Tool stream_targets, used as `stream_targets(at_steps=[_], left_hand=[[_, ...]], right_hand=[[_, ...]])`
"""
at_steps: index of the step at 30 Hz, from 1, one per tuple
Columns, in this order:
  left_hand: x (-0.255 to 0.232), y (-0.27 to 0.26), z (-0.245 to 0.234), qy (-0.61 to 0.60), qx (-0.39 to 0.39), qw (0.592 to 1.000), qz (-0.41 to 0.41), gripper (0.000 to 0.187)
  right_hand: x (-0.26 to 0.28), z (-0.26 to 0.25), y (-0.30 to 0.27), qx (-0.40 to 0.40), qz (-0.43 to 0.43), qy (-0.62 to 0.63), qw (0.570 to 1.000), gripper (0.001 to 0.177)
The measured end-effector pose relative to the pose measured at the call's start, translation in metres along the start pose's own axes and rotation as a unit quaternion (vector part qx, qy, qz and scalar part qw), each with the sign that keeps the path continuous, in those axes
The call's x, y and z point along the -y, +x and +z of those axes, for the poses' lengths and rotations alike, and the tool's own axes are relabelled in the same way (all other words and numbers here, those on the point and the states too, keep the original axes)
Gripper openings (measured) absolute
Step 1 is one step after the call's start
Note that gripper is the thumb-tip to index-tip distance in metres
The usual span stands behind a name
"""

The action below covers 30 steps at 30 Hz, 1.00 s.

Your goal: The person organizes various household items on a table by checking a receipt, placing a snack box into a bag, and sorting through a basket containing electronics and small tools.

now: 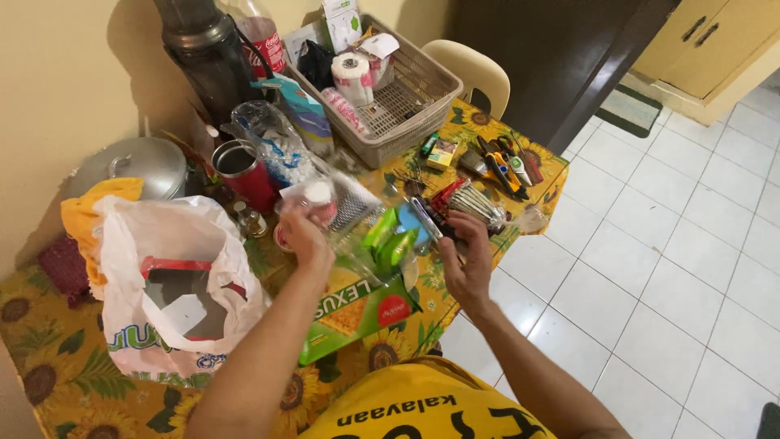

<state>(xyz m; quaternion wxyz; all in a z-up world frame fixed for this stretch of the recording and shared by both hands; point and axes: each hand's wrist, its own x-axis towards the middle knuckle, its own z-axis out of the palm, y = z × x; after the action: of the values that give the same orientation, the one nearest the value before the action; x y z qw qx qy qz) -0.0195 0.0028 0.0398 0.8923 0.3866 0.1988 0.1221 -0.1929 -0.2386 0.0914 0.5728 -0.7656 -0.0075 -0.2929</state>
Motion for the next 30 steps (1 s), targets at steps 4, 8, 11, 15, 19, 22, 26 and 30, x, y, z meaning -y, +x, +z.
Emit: stream_targets(at_steps=[4, 8, 11, 15, 19, 22, 26, 30], left_hand=[[0.036, -0.015, -0.006, 0.024, 0.008, 1.0, 0.004, 0.031], [0.042, -0.024, 0.001, 0.038, -0.015, 0.998, -0.042, 0.038], [0.037, -0.028, 0.002, 0.03, 0.02, 0.999, -0.029, 0.039], [0.024, -0.027, -0.006, 0.118, 0.05, 0.992, -0.021, 0.045], [0.026, -0.012, -0.022, 0.158, 0.053, 0.985, -0.041, 0.041], [0.038, 0.0, -0.032, 0.185, 0.055, 0.981, -0.03, 0.041], [0.045, 0.008, -0.039, 0.231, 0.078, 0.97, 0.008, 0.04], [0.041, 0.006, -0.034, 0.236, 0.091, 0.967, 0.009, 0.043]], right_hand=[[0.029, 0.005, 0.028, 0.097, -0.117, -0.222, 0.963, 0.034], [0.045, 0.02, 0.044, 0.297, -0.035, -0.339, 0.892, 0.07], [0.039, 0.016, 0.059, 0.399, -0.072, -0.314, 0.858, 0.076], [0.037, 0.008, 0.072, 0.531, 0.025, -0.236, 0.813, 0.097], [0.023, 0.02, 0.065, 0.572, 0.041, -0.247, 0.781, 0.094], [0.003, 0.028, 0.052, 0.577, -0.006, -0.284, 0.766, 0.093], [-0.014, 0.036, 0.046, 0.557, -0.151, -0.353, 0.737, 0.105], [-0.017, 0.038, 0.047, 0.579, -0.145, -0.456, 0.66, 0.102]])
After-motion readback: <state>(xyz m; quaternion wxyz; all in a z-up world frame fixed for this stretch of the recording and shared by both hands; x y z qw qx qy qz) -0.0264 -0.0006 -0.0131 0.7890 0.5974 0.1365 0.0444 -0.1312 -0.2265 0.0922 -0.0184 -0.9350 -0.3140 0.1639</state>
